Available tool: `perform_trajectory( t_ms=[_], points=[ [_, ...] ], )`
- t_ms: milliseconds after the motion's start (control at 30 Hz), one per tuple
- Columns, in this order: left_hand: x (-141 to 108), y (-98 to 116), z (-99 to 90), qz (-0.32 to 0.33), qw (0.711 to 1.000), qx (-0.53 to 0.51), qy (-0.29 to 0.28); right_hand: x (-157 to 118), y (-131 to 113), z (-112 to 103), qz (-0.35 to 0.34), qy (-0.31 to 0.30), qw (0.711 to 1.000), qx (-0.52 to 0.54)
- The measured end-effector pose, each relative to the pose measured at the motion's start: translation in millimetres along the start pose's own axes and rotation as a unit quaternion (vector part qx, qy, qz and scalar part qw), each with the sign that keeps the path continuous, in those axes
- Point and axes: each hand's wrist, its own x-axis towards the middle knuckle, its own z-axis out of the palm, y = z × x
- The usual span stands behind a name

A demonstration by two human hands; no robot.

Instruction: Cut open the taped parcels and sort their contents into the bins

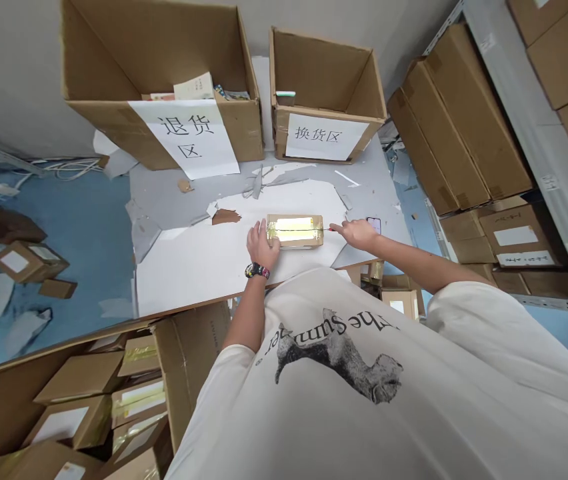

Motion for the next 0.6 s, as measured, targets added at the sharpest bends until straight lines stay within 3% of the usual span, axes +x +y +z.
perform_trajectory(
  t_ms=[100,167,233,333,600],
  points=[
    [5.5,36.1,-10.0,0.096,0.991,0.088,-0.012,-2.6,-6.3,4.8,0.012,0.002,1.0,0.008],
    [14.9,55.6,-7.5,0.181,0.972,0.114,-0.094,-3.4,-9.5,4.7,0.017,0.005,1.0,0.01],
    [25.3,66.8,0.6,0.225,0.951,0.131,-0.168,-4.6,-10.3,4.4,0.018,0.007,1.0,0.012],
    [35.4,69.2,13.7,0.227,0.94,0.151,-0.206,-7.9,-7.6,6.5,0.021,0.016,1.0,0.015],
    [35.4,63.0,17.5,0.208,0.948,0.156,-0.186,-12.9,5.2,21.2,0.038,0.029,0.996,0.077]
  ],
)
